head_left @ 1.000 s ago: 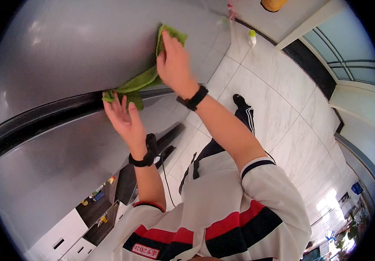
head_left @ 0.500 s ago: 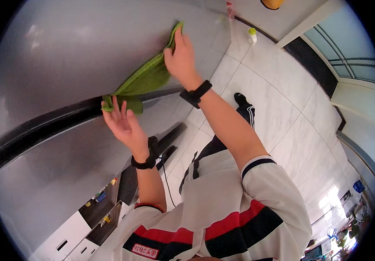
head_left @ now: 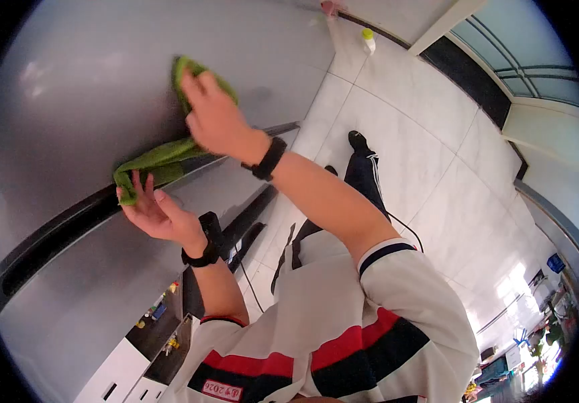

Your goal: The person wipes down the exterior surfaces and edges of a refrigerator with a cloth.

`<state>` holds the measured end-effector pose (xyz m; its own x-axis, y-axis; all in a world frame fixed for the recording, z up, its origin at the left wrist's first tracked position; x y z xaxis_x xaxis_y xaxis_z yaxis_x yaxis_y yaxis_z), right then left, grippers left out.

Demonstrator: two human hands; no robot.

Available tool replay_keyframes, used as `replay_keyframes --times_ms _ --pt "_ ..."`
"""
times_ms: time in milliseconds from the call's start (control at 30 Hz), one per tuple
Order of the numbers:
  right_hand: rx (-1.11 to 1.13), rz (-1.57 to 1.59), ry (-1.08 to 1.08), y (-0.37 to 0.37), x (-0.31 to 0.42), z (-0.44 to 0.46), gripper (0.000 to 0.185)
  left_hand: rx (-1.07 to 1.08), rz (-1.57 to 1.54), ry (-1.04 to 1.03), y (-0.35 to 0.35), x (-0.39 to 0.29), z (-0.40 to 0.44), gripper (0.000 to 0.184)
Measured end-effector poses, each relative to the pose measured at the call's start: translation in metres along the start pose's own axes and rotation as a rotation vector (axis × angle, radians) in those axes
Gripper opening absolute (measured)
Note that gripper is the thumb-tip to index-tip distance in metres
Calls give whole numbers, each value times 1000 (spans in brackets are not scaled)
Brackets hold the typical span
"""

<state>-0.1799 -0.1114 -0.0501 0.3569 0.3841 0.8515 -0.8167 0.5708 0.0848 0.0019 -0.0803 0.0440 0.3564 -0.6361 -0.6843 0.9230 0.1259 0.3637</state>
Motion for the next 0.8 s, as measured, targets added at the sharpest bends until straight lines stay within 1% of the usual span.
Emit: replay_keyframes --times_ms 100,133,200,233,333,433,533,633,733,800 --pt "-104 -31 -205 17 -68 -8 72 71 66 -1 -16 1 3 49" --pt "-140 -36 -268 24 -87 -14 72 91 83 56 -23 7 1 49" --pt "-81 53 -375 26 -116 -25 72 139 114 166 -40 17 -5 50" --pt "-53 95 -426 27 -127 -28 72 120 124 162 -44 18 -5 49" --pt "44 7 -310 34 -125 -22 74 66 146 139 -55 17 -6 47" --pt "124 30 -234 42 -119 -5 75 35 150 103 -72 9 1 46" --pt "108 76 -117 58 -105 22 74 35 166 90 -81 1 12 47" --pt "40 -7 -38 74 -103 46 70 6 186 98 -92 -2 18 48" --pt "-195 -51 -60 104 -105 63 67 13 190 97 -104 0 23 49" --pt "-251 -92 -52 113 -106 73 65 28 203 83 -117 3 26 49"
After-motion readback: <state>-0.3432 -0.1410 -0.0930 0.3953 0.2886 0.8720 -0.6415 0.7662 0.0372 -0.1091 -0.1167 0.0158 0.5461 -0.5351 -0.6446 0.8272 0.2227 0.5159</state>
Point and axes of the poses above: each hand's wrist, its own z-axis towards the middle knuckle, its own y-axis out of the back of the hand, x = y × z, the point moved 10 cm from there along z, towards the middle knuckle, and after that the axes turned 6 degrees about y, right-handed, at the moved point
